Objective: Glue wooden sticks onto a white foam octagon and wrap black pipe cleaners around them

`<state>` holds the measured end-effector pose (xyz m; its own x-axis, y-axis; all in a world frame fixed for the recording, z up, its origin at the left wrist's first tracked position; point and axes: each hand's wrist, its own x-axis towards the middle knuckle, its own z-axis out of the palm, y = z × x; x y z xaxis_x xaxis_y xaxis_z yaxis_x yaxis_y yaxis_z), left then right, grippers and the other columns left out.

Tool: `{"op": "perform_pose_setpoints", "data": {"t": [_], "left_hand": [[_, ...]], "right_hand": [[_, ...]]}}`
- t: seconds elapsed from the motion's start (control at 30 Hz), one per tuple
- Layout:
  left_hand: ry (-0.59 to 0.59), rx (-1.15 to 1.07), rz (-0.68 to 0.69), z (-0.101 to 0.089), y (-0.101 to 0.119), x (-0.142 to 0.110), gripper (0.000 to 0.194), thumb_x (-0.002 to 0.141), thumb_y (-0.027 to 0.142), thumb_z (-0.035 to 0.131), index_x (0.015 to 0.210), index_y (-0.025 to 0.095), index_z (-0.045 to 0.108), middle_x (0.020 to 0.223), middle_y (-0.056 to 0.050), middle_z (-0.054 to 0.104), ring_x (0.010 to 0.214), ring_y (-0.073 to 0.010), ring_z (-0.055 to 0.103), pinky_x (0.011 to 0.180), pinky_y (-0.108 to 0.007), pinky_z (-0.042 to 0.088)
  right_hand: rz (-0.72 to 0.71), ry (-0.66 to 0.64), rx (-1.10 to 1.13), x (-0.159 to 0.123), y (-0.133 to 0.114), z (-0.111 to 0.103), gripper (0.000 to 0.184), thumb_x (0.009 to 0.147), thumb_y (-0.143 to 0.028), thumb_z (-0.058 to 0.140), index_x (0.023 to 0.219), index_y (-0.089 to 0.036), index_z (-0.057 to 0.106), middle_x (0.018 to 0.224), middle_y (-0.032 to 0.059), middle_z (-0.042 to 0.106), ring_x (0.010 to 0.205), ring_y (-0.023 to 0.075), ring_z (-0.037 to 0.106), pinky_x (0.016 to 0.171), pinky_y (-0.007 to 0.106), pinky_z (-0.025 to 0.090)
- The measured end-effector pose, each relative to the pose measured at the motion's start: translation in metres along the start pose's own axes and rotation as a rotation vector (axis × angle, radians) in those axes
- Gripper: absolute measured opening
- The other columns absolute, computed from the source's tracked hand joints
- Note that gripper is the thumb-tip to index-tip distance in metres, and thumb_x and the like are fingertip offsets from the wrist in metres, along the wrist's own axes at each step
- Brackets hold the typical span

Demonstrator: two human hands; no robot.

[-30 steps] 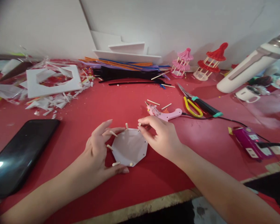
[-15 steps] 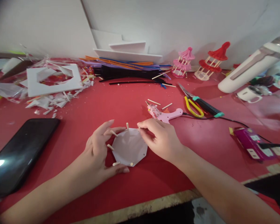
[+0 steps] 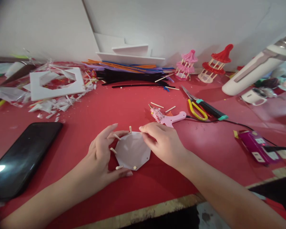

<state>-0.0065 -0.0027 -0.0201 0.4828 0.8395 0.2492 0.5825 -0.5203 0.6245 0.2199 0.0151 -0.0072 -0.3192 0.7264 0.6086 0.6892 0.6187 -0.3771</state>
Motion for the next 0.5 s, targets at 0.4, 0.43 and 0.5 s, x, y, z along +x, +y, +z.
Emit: {"op": "perform_pose_setpoints", "data": {"t": [0.4,0.43,0.5], "left_hand": [[-0.008,-0.018,-0.001,0.0012,-0.0011,-0.0009,0.111,0.070,0.046,0.082,0.150,0.026,0.008,0.137,-0.020,0.054,0.122,-0.0374,0.051,0.099,-0.062,0.040],[-0.012,-0.019,-0.003,0.0011,-0.0012,-0.0008,0.111,0.070,0.046,0.082,0.150,0.026,0.007,0.137,-0.020,0.054,0.122,-0.0373,0.051,0.099,-0.062,0.039],[-0.018,-0.020,-0.007,0.0010,-0.0012,-0.0006,0.111,0.070,0.046,0.081,0.150,0.026,0.007,0.137,-0.019,0.054,0.123,-0.0370,0.051,0.100,-0.062,0.038]], "right_hand": [[0.024,-0.036,0.001,-0.0019,0.0038,0.0019,0.010,0.089,-0.013,0.059,0.092,-0.022,0.060,0.090,0.0028,0.076,0.084,0.0153,0.073,0.074,0.027,0.059],[0.023,-0.036,-0.003,-0.0021,0.0032,0.0020,0.010,0.089,-0.013,0.059,0.092,-0.022,0.061,0.090,0.0029,0.075,0.083,0.0152,0.073,0.073,0.026,0.059],[0.015,-0.043,-0.004,-0.0016,0.0007,0.0007,0.011,0.089,-0.012,0.058,0.093,-0.022,0.061,0.089,0.0029,0.075,0.083,0.0151,0.073,0.073,0.026,0.059]]}}
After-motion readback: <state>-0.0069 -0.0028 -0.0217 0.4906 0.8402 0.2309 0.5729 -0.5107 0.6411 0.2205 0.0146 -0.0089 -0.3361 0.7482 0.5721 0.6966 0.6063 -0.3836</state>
